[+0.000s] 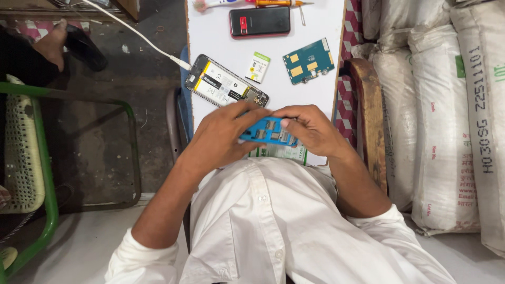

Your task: The person removes the back cover and battery from a blue feature phone, then handles a black feature phone and a disassembled smartphone. They use a screwdriver to work on the blue phone's internal components and place parts on the table.

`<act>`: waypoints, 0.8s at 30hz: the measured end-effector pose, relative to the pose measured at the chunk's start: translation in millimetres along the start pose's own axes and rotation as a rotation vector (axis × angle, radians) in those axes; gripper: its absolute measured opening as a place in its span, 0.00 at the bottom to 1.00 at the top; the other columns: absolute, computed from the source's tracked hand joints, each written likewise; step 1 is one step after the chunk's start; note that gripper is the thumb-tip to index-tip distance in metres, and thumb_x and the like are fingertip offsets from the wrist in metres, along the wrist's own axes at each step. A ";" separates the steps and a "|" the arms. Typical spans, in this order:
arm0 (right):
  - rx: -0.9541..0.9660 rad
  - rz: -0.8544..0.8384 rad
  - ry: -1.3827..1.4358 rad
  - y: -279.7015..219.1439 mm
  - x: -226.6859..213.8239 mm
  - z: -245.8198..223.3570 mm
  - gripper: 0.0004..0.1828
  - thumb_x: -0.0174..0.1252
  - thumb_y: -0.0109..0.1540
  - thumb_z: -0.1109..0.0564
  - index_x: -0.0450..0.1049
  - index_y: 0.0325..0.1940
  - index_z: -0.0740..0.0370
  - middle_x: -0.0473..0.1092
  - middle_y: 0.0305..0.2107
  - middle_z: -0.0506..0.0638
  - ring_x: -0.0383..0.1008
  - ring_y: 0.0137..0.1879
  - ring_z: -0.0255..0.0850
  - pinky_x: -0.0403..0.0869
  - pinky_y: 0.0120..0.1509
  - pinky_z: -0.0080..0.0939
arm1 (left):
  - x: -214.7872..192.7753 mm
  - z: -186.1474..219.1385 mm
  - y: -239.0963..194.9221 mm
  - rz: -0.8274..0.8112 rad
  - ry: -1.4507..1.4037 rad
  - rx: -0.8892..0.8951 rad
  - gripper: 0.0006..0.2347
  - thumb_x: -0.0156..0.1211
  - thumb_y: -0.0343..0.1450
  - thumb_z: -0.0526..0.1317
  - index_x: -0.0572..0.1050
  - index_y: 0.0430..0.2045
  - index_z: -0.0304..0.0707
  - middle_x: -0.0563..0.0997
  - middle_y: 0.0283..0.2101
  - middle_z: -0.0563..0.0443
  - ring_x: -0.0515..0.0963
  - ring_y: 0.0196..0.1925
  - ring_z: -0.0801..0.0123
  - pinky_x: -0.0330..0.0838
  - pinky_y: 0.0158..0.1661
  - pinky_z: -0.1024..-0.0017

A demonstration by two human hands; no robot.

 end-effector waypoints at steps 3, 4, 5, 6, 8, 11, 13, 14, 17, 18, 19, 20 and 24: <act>-0.135 -0.065 -0.468 18.5 -7.9 -19.1 0.12 0.58 0.69 0.58 0.80 0.52 0.68 0.79 0.36 0.55 0.75 0.39 0.33 0.74 0.42 0.33 | 10.2 -16.8 -16.7 -0.041 -0.174 -0.271 0.29 0.78 0.56 0.38 0.76 0.54 0.45 0.78 0.42 0.50 0.82 0.39 0.63 0.78 0.36 0.68; -0.166 0.004 -0.503 31.1 -18.1 -27.2 0.11 0.57 0.68 0.59 0.79 0.50 0.67 0.79 0.42 0.53 0.77 0.40 0.31 0.75 0.43 0.33 | 11.4 -18.0 -20.9 0.036 -0.228 -0.237 0.28 0.77 0.58 0.36 0.76 0.54 0.43 0.78 0.44 0.49 0.82 0.41 0.64 0.79 0.37 0.69; -0.197 0.072 -0.537 45.7 -30.9 -36.6 0.10 0.57 0.66 0.60 0.78 0.48 0.66 0.78 0.49 0.52 0.78 0.41 0.30 0.76 0.43 0.32 | 13.2 -19.2 -24.0 0.113 -0.281 -0.201 0.26 0.76 0.59 0.35 0.76 0.54 0.42 0.78 0.45 0.49 0.82 0.43 0.65 0.80 0.38 0.71; -0.197 0.268 -0.653 60.4 -49.4 -47.3 0.08 0.59 0.68 0.59 0.79 0.49 0.65 0.79 0.42 0.52 0.78 0.38 0.33 0.74 0.40 0.35 | 13.4 -20.8 -26.3 0.191 -0.333 -0.161 0.25 0.75 0.61 0.33 0.77 0.54 0.40 0.77 0.46 0.48 0.82 0.45 0.66 0.81 0.39 0.73; -0.362 0.480 -0.940 83.2 -80.7 -75.2 0.07 0.63 0.70 0.62 0.80 0.53 0.63 0.78 0.37 0.54 0.78 0.38 0.39 0.72 0.39 0.40 | 16.5 -27.0 -32.1 0.263 -0.339 -0.211 0.24 0.75 0.63 0.32 0.76 0.54 0.38 0.76 0.45 0.48 0.81 0.44 0.66 0.79 0.37 0.73; -0.553 0.473 -1.224 107.7 -98.6 -93.4 0.12 0.65 0.65 0.67 0.80 0.53 0.62 0.76 0.40 0.55 0.78 0.40 0.44 0.74 0.45 0.44 | 19.6 -39.1 -35.1 0.296 -0.316 -0.329 0.23 0.72 0.63 0.30 0.74 0.54 0.36 0.75 0.45 0.47 0.80 0.42 0.66 0.76 0.32 0.72; -0.553 0.461 -1.275 115.9 -101.7 -92.3 0.13 0.66 0.63 0.67 0.80 0.51 0.62 0.75 0.42 0.55 0.78 0.40 0.45 0.75 0.47 0.46 | 18.5 -44.3 -34.7 0.314 -0.293 -0.338 0.24 0.70 0.63 0.29 0.73 0.54 0.35 0.74 0.45 0.46 0.80 0.42 0.65 0.76 0.32 0.71; -0.540 0.452 -1.268 118.6 -101.4 -89.5 0.12 0.66 0.62 0.67 0.79 0.51 0.62 0.74 0.44 0.55 0.79 0.41 0.45 0.75 0.47 0.47 | 18.0 -44.4 -35.0 0.334 -0.285 -0.304 0.24 0.71 0.63 0.29 0.72 0.54 0.35 0.74 0.46 0.46 0.80 0.43 0.64 0.77 0.35 0.71; -0.472 0.427 -1.234 122.7 -103.3 -82.4 0.13 0.68 0.62 0.66 0.79 0.52 0.62 0.72 0.44 0.55 0.78 0.42 0.46 0.76 0.47 0.48 | 20.8 -45.1 -38.2 0.329 -0.298 -0.303 0.25 0.72 0.63 0.30 0.72 0.54 0.35 0.73 0.45 0.45 0.79 0.43 0.63 0.78 0.37 0.71; -0.446 0.421 -1.219 124.7 -105.2 -81.8 0.14 0.69 0.63 0.65 0.79 0.52 0.62 0.72 0.43 0.54 0.78 0.42 0.46 0.76 0.48 0.48 | 21.5 -45.2 -38.8 0.318 -0.306 -0.319 0.25 0.73 0.63 0.31 0.72 0.54 0.35 0.73 0.45 0.45 0.79 0.43 0.63 0.78 0.37 0.71; -0.475 0.413 -1.240 125.6 -105.7 -83.0 0.14 0.68 0.62 0.66 0.79 0.52 0.61 0.72 0.43 0.54 0.78 0.43 0.47 0.76 0.48 0.48 | 22.5 -44.3 -39.1 0.313 -0.311 -0.332 0.25 0.73 0.62 0.32 0.72 0.54 0.35 0.73 0.45 0.46 0.80 0.43 0.64 0.78 0.37 0.71; -0.503 0.408 -1.259 126.0 -106.5 -84.2 0.14 0.66 0.62 0.67 0.79 0.51 0.61 0.72 0.44 0.54 0.78 0.44 0.48 0.77 0.49 0.48 | 23.0 -43.5 -39.4 0.306 -0.315 -0.344 0.25 0.74 0.62 0.32 0.71 0.54 0.34 0.73 0.45 0.46 0.80 0.43 0.65 0.78 0.37 0.71; -0.581 0.442 -1.296 131.2 -118.0 -89.2 0.13 0.62 0.64 0.69 0.79 0.52 0.60 0.74 0.41 0.56 0.77 0.42 0.51 0.76 0.50 0.51 | 22.9 -41.3 -40.9 0.301 -0.319 -0.349 0.25 0.75 0.62 0.34 0.72 0.54 0.34 0.73 0.45 0.46 0.80 0.43 0.65 0.78 0.38 0.70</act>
Point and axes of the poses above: each hand's wrist, its own y-axis towards the middle knuckle, its own x-axis out of the palm, z = x × y, the point moved 4 cm from there along y, towards the middle knuckle
